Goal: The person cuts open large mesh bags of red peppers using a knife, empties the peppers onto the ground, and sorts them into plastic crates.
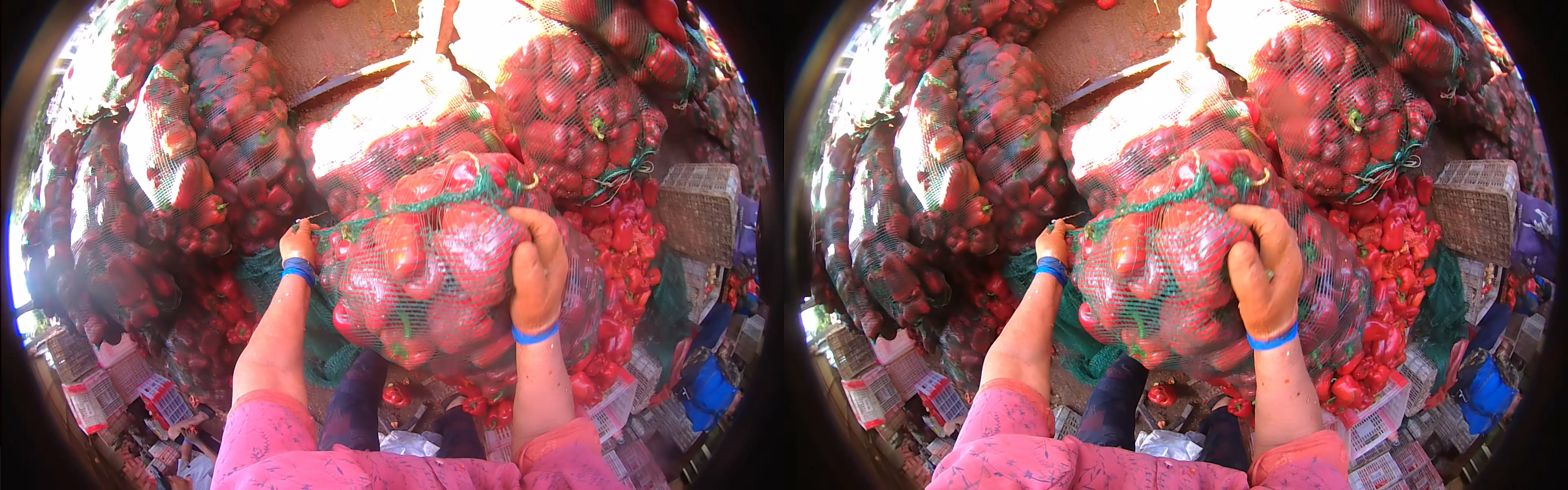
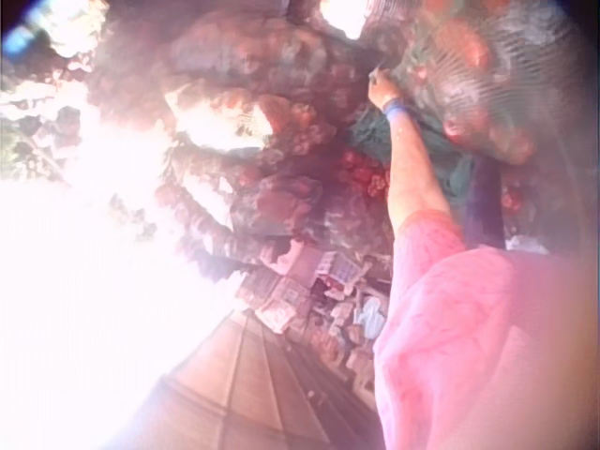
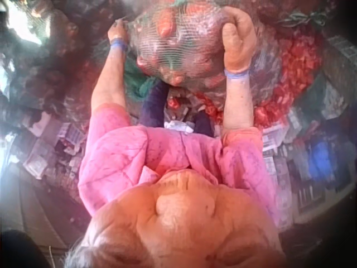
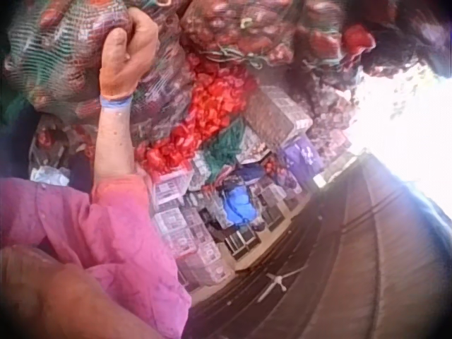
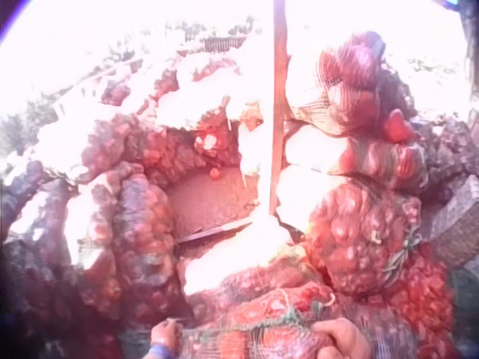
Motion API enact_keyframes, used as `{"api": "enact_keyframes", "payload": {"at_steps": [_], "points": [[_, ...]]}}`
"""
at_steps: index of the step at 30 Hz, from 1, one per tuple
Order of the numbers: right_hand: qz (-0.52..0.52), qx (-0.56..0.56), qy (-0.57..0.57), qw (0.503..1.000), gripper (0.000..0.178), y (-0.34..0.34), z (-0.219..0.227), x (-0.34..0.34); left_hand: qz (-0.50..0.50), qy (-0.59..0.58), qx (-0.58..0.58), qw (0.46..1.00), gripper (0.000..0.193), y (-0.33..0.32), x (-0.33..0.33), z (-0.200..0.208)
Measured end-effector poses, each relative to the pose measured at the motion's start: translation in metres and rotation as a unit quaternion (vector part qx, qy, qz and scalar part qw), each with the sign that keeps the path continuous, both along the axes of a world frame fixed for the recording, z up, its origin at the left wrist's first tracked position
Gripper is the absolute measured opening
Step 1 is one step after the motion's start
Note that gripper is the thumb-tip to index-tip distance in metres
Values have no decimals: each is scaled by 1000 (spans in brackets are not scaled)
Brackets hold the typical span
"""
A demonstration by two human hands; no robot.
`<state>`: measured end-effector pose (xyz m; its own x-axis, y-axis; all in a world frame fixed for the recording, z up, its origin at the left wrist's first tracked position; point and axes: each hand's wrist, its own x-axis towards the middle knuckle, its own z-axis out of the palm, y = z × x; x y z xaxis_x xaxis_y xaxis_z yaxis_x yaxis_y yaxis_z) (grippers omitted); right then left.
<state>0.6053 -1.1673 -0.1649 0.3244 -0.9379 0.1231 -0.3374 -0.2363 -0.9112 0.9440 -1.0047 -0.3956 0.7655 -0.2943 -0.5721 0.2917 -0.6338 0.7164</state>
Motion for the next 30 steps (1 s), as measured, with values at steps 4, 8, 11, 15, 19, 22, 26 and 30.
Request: {"api": "enact_keyframes", "payload": {"at_steps": [4,8,11,15,19,22,26,30], "points": [[57,11,69,996,57,48,30,-32,-11,-10,34,999,34,7,6,8],[88,21,116,989,49,72,49,-38,42,-14,79,996,36,16,-12,25],[110,-6,112,988,51,79,35,-28,156,4,30,987,36,63,-9,-7],[137,103,90,981,54,89,29,-28,167,60,30,984,38,65,-12,0],[141,137,81,977,54,101,36,-38,176,16,-27,984,39,85,-12,-5],[95,70,79,990,41,113,40,-58,180,17,13,983,37,60,-35,45],[88,28,25,995,23,124,69,-106,160,-63,10,985,32,86,-62,96],[68,91,79,990,18,146,118,-200,5,-163,-40,986,36,102,-108,167]]}}
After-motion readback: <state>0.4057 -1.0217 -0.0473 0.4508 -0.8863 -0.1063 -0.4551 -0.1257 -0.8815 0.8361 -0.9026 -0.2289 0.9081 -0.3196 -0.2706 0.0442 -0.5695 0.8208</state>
